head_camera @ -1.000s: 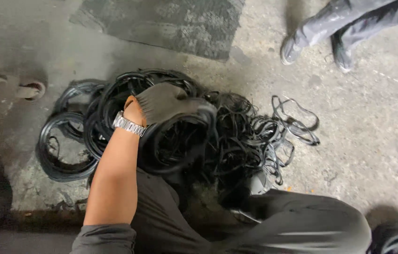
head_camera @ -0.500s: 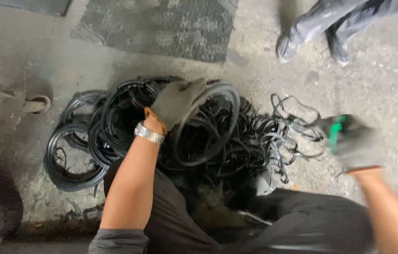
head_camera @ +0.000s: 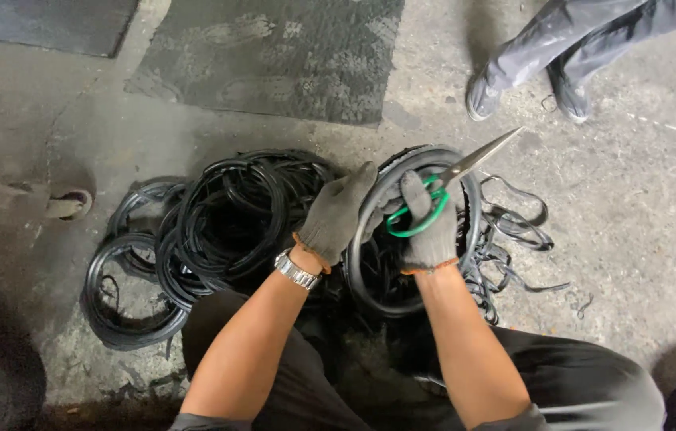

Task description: Trim excess material from rubber or synthetic rings using scissors.

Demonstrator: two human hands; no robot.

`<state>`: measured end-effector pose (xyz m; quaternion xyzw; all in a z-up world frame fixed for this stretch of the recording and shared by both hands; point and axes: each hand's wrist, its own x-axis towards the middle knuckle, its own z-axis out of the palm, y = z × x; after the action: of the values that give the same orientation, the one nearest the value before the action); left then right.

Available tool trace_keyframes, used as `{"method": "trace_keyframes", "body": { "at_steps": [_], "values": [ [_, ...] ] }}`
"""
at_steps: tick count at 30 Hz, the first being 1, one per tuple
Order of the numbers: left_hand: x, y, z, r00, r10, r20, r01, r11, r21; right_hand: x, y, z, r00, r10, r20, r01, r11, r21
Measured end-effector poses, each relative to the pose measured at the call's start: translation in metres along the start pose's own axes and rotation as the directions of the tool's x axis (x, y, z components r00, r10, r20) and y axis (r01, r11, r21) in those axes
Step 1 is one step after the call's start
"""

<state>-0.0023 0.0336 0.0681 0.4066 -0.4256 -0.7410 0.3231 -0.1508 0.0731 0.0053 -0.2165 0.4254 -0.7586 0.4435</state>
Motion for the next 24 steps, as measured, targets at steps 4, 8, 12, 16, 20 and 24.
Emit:
{"method": "trace_keyframes", "body": {
  "at_steps": [4,8,12,16,20,24],
  "values": [
    [-0.002,0.004,0.002,1.0,0.027,0.001,-0.027,0.999,0.031,0.003,-0.029,0.001,0.983,-0.05,0.179,0.09,0.972,-0.218],
    [-0.005,0.003,0.006,0.991,0.134,0.022,-0.135,0.988,0.069,0.027,-0.027,-0.025,0.961,-0.122,0.247,0.228,0.857,-0.463],
    [-0.004,0.0,0.017,0.982,0.183,0.044,-0.186,0.981,0.063,0.029,-0.063,-0.009,0.857,-0.293,0.424,0.473,0.122,-0.872],
    [-0.027,0.018,0.014,0.967,0.245,-0.064,-0.226,0.95,0.216,0.071,-0.066,-0.06,0.914,-0.262,0.309,0.293,-0.1,-0.951],
    [-0.038,0.034,-0.013,0.951,0.289,-0.107,-0.23,0.896,0.379,0.083,-0.106,-0.125,0.957,-0.245,-0.152,-0.09,0.247,-0.965],
    [-0.032,0.028,-0.035,0.957,0.283,-0.067,-0.271,0.951,0.148,0.159,-0.138,-0.352,0.902,-0.218,-0.373,-0.142,0.666,-0.732]
  ]
}}
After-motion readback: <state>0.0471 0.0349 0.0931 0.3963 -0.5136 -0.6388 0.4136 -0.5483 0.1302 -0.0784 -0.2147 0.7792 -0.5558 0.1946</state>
